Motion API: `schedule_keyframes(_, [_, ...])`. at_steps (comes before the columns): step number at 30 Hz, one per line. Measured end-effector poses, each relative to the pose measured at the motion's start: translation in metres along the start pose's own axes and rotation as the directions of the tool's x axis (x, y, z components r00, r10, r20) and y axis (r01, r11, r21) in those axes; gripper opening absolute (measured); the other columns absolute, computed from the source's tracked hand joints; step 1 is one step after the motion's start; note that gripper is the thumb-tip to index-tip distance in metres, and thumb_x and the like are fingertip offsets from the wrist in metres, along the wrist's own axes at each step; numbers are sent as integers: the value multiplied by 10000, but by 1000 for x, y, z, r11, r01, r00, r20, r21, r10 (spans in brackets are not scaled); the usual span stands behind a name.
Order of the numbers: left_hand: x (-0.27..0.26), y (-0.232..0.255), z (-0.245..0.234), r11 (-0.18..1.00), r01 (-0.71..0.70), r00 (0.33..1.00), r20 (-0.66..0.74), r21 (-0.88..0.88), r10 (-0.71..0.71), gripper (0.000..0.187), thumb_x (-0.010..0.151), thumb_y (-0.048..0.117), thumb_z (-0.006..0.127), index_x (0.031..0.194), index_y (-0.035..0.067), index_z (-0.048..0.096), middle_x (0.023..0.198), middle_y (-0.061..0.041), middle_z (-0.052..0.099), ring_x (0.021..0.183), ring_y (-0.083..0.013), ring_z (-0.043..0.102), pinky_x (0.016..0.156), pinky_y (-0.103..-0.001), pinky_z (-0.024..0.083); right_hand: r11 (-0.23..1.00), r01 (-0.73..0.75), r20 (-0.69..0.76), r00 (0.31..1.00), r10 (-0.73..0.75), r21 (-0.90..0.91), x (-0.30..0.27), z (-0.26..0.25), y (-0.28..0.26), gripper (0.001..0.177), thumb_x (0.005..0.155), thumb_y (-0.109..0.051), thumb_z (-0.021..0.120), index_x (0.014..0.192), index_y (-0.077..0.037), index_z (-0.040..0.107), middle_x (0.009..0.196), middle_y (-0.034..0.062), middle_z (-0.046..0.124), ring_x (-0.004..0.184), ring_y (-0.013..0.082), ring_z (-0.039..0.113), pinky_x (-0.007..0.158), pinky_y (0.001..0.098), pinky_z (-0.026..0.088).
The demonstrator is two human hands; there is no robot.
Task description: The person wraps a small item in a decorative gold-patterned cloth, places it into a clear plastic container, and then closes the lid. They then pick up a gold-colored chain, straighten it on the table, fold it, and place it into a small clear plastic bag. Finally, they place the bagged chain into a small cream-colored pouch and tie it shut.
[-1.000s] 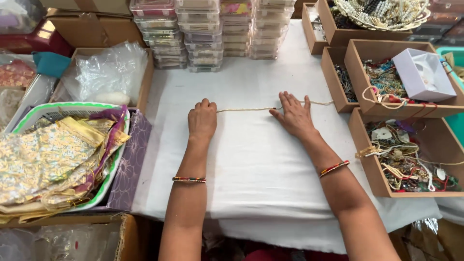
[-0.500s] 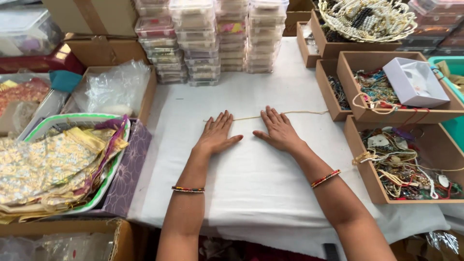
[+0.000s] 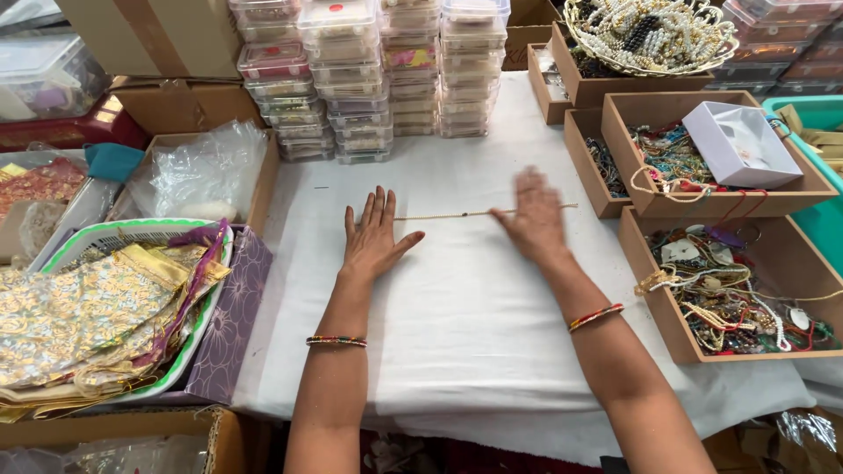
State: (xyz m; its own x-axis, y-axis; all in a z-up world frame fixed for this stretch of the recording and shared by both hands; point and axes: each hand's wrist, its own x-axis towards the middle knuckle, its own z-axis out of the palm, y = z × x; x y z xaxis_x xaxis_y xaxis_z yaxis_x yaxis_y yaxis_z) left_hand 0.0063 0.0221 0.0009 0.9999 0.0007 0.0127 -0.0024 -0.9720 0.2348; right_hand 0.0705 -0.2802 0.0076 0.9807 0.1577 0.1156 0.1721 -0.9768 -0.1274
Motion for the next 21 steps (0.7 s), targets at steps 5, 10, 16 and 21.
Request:
schedule_keyframes(5, [-2,2,0,1000,26,999,28,-6,-26,1145,798,922,313,1643,192,57,1720,-10,-10,1573,-156,-22,1243,-538,-101,937,343,107,931,-349,63,-15,9,-41,910,957,-734,260,1636,-154,87,1715,86,29,1570,229,18,1261,475,29])
schedule_keyframes(10, [-4,1,2,998,28,991,135,-58,-20,1132,780,927,287,1642,218,98,1723,14,6,1584,-145,-6,1270,-533,-80,975,217,207,953,-220,37,-6,14,-22,891,939,-755,222,1631,-200,144,1717,40,98,1575,191,88,1271,471,57])
schedule_keyframes(16, [-24,14,-43,985,-172,945,-283,5,166,973,909,791,470,1626,186,211,1725,-122,100,1594,-257,106,1258,-563,44,996,92,61,994,-93,13,-3,25,-9,903,959,-778,237,1617,-160,232,1698,100,155,1563,239,125,1251,523,36])
schedule_keyframes(21, [-113,81,-164,769,-585,536,-835,-258,127,848,1024,631,550,1686,173,286,1728,-58,269,1619,-242,272,1358,-438,238,935,350,-125,931,-342,52,-18,13,-27,783,994,-695,323,1591,-188,333,1685,132,207,1558,284,164,1231,580,20])
